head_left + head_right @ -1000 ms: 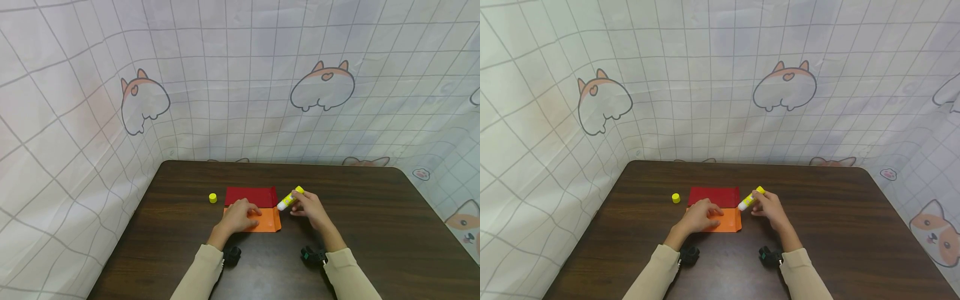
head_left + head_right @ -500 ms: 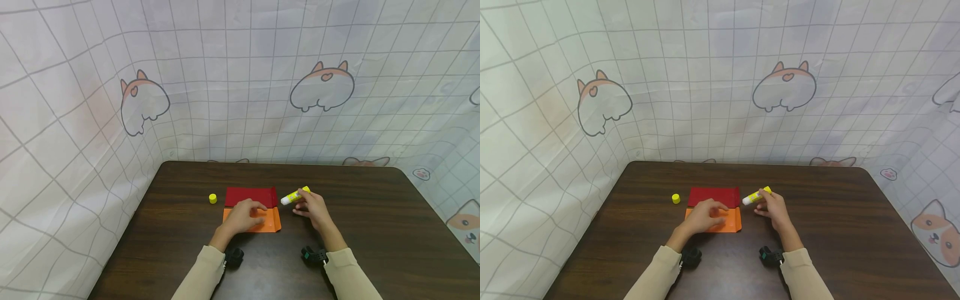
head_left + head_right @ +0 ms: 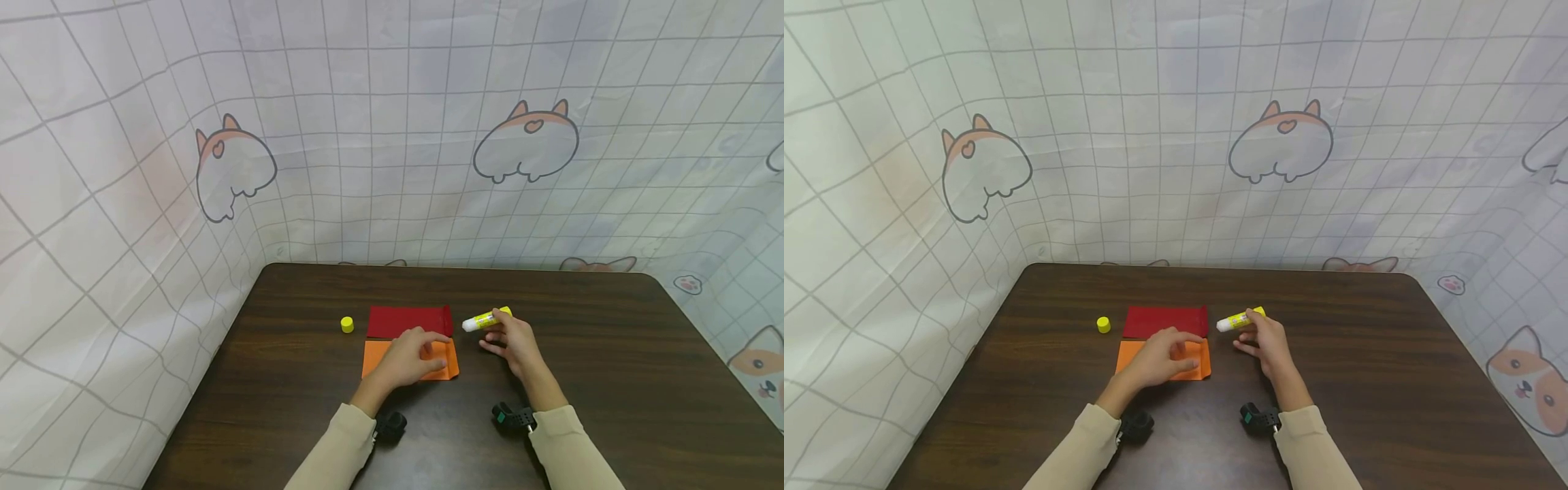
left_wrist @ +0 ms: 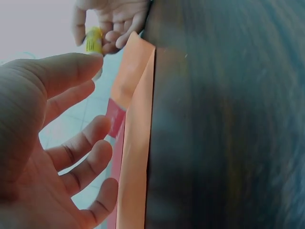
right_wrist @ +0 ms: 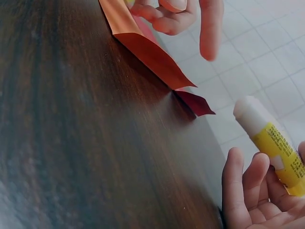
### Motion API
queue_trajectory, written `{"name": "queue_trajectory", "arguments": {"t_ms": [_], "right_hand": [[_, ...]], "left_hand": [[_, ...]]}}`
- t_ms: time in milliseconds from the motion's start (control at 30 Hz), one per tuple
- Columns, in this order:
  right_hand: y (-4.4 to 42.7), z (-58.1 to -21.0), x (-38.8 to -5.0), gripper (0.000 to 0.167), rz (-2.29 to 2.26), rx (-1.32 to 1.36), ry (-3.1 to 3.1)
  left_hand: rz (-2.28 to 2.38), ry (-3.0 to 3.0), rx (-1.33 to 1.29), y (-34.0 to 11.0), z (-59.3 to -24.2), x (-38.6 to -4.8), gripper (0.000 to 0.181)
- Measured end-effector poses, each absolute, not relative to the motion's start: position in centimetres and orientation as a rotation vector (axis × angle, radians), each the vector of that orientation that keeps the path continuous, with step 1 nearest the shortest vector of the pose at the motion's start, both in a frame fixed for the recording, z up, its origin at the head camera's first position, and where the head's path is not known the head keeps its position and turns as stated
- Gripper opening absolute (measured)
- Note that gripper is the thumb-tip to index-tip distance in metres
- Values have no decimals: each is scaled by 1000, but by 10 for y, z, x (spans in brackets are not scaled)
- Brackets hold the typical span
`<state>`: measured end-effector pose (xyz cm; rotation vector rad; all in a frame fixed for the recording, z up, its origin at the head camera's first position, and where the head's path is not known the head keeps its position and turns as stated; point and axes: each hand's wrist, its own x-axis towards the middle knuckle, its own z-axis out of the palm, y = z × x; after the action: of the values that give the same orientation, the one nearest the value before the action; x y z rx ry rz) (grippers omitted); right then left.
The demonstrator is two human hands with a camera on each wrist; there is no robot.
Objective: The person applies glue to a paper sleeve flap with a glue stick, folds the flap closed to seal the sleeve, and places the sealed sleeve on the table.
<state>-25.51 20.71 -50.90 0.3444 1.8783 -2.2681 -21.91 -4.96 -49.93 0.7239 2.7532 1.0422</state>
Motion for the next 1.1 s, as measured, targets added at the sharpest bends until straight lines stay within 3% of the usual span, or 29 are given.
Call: {"name": "queue_trajectory", "arguments": {"t_ms": [700,1100], "right_hand": [[210,-513,-256,43,-2273,327,1820],[210,-512,-255,43,-2268,324,1832]], "left_hand": [[738,2831,729,-36,-501,-215,43],[812,2824,737,-36,-501,-217,37]]}}
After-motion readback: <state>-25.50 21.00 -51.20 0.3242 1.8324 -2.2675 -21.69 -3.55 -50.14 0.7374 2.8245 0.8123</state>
